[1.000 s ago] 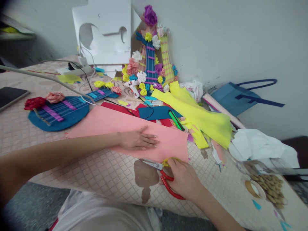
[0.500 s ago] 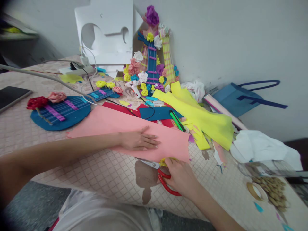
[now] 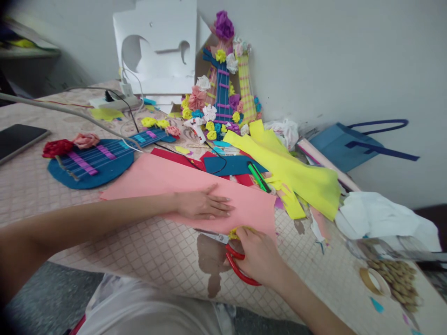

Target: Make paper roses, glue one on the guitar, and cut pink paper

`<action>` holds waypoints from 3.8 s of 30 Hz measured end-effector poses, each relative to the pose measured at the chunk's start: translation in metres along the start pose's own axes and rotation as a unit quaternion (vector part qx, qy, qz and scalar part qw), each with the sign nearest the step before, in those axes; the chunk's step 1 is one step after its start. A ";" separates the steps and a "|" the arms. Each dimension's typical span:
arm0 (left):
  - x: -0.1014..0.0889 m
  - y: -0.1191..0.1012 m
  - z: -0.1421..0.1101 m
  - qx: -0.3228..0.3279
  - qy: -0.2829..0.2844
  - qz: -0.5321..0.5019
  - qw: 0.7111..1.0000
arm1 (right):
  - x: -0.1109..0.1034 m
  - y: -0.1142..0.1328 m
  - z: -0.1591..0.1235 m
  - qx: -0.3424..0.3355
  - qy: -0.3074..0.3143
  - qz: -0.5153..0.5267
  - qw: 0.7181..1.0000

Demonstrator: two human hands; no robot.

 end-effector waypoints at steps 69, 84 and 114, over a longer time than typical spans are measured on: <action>-0.025 -0.031 -0.041 -0.003 -0.002 0.004 1.000 | 0.007 -0.008 -0.007 0.004 0.007 0.000 1.000; -0.010 -0.024 -0.044 -0.028 0.030 -0.054 0.998 | 0.012 -0.001 -0.002 -0.024 0.010 0.000 1.000; -0.026 -0.016 -0.060 -0.021 -0.012 -0.052 0.998 | 0.007 0.011 0.002 -0.041 -0.005 -0.011 0.999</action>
Point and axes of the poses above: each hand's wrist, its own z-axis towards the middle knuckle, its own x-axis out of the palm, y = z × x, the point moved 10 cm from there along z, towards the middle knuckle, and after that the axes turned 9 degrees about x, right-handed, at the moved point
